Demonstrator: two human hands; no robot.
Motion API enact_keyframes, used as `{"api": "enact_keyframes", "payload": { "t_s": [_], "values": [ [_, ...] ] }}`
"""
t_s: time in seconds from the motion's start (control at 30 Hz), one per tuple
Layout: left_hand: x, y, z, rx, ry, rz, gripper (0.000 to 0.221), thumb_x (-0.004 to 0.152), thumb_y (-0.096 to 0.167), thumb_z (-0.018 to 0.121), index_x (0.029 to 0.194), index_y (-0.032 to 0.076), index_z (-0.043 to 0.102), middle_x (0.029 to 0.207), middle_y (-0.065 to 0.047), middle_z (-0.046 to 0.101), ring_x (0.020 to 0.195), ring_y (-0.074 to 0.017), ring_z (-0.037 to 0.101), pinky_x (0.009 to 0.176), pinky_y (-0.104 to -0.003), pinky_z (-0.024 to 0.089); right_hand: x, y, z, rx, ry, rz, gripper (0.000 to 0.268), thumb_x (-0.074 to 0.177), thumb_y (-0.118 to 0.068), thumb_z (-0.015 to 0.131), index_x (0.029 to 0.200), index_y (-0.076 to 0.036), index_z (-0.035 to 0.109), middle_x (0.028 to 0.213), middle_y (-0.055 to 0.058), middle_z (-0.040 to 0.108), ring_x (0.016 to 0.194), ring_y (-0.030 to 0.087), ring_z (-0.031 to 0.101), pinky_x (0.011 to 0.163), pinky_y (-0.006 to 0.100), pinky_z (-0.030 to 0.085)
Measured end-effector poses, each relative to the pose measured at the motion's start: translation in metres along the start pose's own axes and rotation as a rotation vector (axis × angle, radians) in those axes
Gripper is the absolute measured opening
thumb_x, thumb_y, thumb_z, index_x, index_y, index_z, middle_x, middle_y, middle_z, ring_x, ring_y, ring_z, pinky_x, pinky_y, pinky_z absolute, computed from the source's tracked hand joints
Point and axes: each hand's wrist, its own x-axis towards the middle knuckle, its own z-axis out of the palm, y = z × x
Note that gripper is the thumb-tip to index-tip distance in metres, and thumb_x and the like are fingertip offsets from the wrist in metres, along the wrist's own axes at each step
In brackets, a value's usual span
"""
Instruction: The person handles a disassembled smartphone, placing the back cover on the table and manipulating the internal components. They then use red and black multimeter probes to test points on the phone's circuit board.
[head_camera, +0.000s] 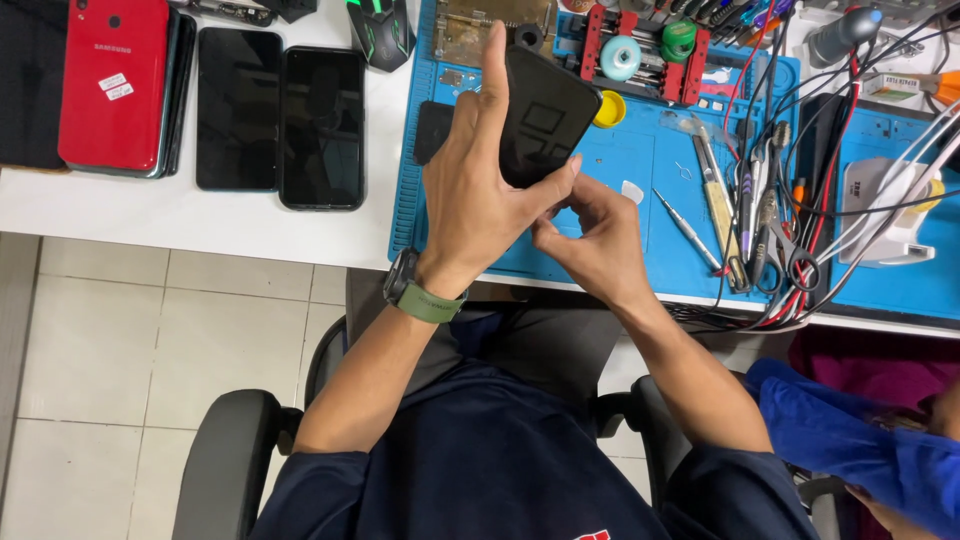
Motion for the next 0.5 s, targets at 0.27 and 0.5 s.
{"api": "enact_keyframes", "payload": {
  "t_s": [0.27, 0.5],
  "values": [
    [-0.002, 0.001, -0.005, 0.033, 0.001, -0.023, 0.101, 0.110, 0.082, 0.062, 0.181, 0.035, 0.007, 0.138, -0.004, 0.069, 0.108, -0.0192, 0.078, 0.065, -0.031, 0.061, 0.018, -0.012, -0.007, -0.038, 0.040, -0.081, 0.017, 0.095, 0.001, 0.065, 0.110, -0.006, 0.060, 0.096, 0.000, 0.057, 0.088, 0.009, 0.052, 0.079, 0.029, 0.049],
    [-0.003, 0.006, -0.012, 0.008, -0.038, -0.073, 0.090, 0.107, 0.079, 0.048, 0.178, 0.033, 0.018, 0.127, -0.006, 0.068, 0.099, -0.0247, 0.076, 0.057, -0.035, 0.057, 0.029, -0.021, -0.021, 0.006, -0.078, -0.087, 0.068, 0.109, -0.021, 0.076, 0.166, -0.004, 0.045, 0.112, 0.009, 0.065, 0.101, 0.016, 0.062, 0.099, 0.034, 0.056]
  ]
}}
